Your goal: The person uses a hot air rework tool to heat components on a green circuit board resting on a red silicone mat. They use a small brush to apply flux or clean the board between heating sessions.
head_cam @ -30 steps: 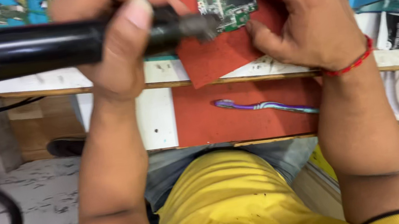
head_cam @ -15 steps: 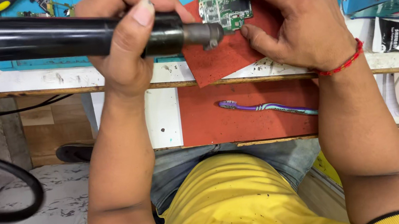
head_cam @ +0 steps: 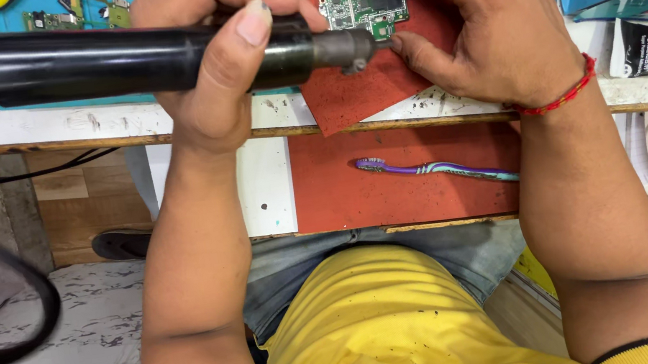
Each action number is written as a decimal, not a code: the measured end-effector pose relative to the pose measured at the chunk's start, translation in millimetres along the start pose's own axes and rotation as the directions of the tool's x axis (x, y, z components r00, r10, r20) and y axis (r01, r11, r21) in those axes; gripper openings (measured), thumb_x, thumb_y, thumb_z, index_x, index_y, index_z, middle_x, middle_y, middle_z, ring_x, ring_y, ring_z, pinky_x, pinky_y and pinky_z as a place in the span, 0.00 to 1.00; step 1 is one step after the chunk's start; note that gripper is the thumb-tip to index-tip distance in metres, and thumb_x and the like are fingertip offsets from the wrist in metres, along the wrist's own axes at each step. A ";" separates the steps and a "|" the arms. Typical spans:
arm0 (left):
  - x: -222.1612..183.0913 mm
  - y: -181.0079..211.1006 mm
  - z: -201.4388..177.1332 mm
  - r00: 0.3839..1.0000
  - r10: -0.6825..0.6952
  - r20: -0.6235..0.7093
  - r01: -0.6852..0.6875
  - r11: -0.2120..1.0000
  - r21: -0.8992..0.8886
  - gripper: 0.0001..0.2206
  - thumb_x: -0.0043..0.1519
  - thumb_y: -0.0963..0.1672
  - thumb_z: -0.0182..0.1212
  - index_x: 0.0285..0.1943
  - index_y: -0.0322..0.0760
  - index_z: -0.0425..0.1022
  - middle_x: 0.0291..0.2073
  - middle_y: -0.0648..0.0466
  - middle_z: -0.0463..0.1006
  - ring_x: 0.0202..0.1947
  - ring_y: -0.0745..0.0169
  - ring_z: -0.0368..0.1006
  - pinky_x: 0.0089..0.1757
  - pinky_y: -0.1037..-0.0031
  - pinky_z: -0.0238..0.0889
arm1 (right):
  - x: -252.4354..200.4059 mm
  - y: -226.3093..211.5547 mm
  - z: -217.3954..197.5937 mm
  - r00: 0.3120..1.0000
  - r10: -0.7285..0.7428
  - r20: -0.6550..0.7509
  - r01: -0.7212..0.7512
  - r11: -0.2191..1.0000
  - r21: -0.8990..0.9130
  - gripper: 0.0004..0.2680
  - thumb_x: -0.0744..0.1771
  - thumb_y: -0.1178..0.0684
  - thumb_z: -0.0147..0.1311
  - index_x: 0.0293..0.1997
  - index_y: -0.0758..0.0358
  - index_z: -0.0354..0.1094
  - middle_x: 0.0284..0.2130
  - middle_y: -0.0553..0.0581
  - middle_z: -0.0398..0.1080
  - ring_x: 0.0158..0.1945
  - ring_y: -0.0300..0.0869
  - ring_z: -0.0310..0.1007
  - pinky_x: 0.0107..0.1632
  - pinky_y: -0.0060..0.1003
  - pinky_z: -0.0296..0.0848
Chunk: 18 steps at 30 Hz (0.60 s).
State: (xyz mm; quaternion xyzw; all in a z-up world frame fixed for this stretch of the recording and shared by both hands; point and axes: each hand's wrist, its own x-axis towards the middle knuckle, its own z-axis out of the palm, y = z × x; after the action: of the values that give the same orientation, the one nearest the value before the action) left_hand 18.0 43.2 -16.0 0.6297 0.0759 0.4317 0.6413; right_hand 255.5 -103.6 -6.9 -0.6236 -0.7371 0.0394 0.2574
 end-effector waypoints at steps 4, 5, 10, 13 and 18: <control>0.4 -1.7 6.7 0.997 0.008 -0.075 -0.001 0.996 0.089 0.11 0.73 0.45 0.54 0.46 0.27 0.73 0.37 0.45 0.81 0.38 0.63 0.79 0.45 0.74 0.74 | 2.0 0.5 -3.3 0.999 -0.006 0.032 0.005 0.999 0.033 0.16 0.63 0.55 0.67 0.55 0.63 0.72 0.49 0.59 0.68 0.54 0.54 0.66 0.60 0.49 0.64; -1.3 0.7 3.4 0.999 -0.007 -0.034 0.010 0.997 0.080 0.12 0.73 0.45 0.54 0.47 0.27 0.73 0.39 0.45 0.81 0.38 0.63 0.78 0.46 0.74 0.74 | 2.3 1.1 -3.6 0.999 -0.013 0.041 0.012 0.999 0.040 0.16 0.64 0.55 0.67 0.56 0.63 0.72 0.49 0.59 0.68 0.54 0.54 0.66 0.59 0.47 0.64; 1.6 -3.6 8.6 0.993 0.019 -0.114 -0.009 0.996 0.090 0.11 0.73 0.45 0.56 0.45 0.27 0.72 0.37 0.45 0.81 0.37 0.62 0.78 0.45 0.73 0.73 | 4.3 2.5 -6.2 1.000 -0.026 0.014 0.025 0.995 0.097 0.17 0.62 0.56 0.66 0.56 0.65 0.71 0.47 0.60 0.67 0.52 0.54 0.66 0.58 0.48 0.65; 2.9 -1.1 4.8 1.000 0.009 -0.029 -0.006 0.994 0.108 0.11 0.72 0.45 0.56 0.45 0.28 0.72 0.38 0.45 0.81 0.39 0.63 0.78 0.46 0.74 0.72 | 1.6 5.0 -3.3 1.000 0.013 0.009 -0.015 0.989 0.149 0.16 0.64 0.57 0.65 0.57 0.65 0.70 0.49 0.59 0.67 0.54 0.51 0.66 0.58 0.43 0.66; 2.9 -3.4 5.3 0.999 0.029 -0.023 -0.025 0.990 0.139 0.11 0.72 0.45 0.55 0.44 0.28 0.72 0.38 0.45 0.82 0.37 0.64 0.77 0.44 0.74 0.71 | 0.7 3.3 0.2 1.000 0.006 -0.001 -0.006 0.998 0.069 0.13 0.64 0.59 0.63 0.53 0.65 0.73 0.48 0.57 0.67 0.53 0.51 0.66 0.57 0.43 0.65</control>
State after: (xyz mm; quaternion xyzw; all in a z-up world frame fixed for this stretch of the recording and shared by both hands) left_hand 24.7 41.7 -16.7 0.6684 0.1053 0.4418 0.5891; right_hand 258.4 -102.2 -8.1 -0.6166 -0.7334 0.0652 0.2789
